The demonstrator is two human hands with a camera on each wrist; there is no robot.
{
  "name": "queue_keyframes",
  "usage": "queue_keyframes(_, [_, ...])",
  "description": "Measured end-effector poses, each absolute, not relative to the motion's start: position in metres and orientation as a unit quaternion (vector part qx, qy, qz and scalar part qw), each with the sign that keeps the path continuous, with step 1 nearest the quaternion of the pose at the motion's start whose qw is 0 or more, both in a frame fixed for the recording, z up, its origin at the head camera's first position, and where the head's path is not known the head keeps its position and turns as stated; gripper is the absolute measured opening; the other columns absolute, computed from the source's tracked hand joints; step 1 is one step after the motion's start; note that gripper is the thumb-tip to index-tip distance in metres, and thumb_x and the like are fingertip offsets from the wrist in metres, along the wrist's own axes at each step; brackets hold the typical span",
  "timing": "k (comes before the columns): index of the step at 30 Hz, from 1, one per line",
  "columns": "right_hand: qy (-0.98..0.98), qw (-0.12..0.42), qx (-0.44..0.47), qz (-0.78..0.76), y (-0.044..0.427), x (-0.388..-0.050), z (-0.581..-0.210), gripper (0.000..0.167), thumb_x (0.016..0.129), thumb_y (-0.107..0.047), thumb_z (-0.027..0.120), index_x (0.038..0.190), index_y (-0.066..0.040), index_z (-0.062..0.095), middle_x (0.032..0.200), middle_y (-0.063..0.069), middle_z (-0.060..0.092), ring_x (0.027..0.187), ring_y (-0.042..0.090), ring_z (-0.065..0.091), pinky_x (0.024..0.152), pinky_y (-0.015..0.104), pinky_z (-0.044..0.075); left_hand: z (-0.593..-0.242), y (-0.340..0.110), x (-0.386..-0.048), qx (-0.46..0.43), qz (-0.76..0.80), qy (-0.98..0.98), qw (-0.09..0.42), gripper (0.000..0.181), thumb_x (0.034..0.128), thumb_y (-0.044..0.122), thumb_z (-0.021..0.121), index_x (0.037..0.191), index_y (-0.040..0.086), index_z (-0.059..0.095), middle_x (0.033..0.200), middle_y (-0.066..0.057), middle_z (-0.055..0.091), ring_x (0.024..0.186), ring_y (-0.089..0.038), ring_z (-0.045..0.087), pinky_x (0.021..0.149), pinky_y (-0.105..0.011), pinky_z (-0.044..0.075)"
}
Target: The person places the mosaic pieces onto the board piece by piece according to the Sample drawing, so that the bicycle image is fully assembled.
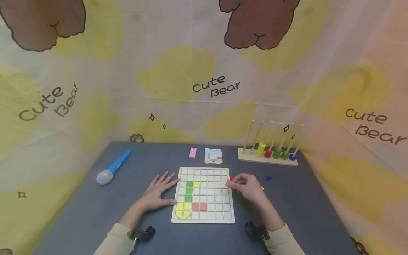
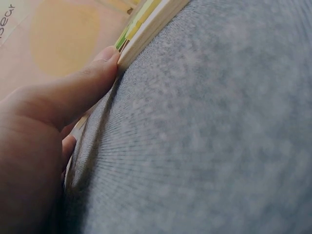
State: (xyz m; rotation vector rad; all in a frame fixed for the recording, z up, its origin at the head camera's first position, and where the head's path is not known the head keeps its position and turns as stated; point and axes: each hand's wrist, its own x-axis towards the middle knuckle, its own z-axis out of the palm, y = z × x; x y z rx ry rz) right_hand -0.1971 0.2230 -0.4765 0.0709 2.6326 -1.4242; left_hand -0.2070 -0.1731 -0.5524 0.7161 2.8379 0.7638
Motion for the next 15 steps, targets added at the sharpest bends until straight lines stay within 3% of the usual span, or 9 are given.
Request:
queue_keyframes(5, [0.874,0.076,0.002,-0.481,0.207,-0.193,-0.477,0.023,0.088,-0.026,0.080,0.094,-0.006,0.070,0.081,0.010,0.068,0.071,0.024,0.057,0.058,0.028,0.047,-0.553,-0.172,-0.209,0.235,0.247,0.939,0.055,0.091,0.0828,0.072,0.064,0.159,0.034,0.032,0.169,0.003,0.019,0.158,-0.028,0.004,0.125,-0.058,0.000])
queue_keyframes(11, [0.871,0.093,-0.027,-0.483,0.193,-0.189,-0.486,0.021,0.087,-0.026,0.081,0.089,-0.009,0.070,0.077,0.002,0.062,0.070,0.017,0.051,0.055,0.025,0.040,-0.551,-0.172,-0.209,0.237,0.250,0.937,0.058,0.090,0.0836,0.071,0.065,0.159,0.033,0.032,0.169,0.002,0.019,0.158,-0.028,0.004,0.124,-0.058,0.000])
queue_keyframes(15, [0.873,0.101,-0.055,-0.474,0.185,-0.186,-0.496,0.020,0.086,-0.026,0.082,0.086,-0.011,0.070,0.074,0.001,0.062,0.066,0.016,0.053,0.053,0.025,0.043,-0.551,-0.172,-0.207,0.243,0.255,0.934,0.054,0.089,0.0842,0.068,0.066,0.159,0.031,0.034,0.169,-0.001,0.021,0.158,-0.031,0.006,0.124,-0.060,0.001])
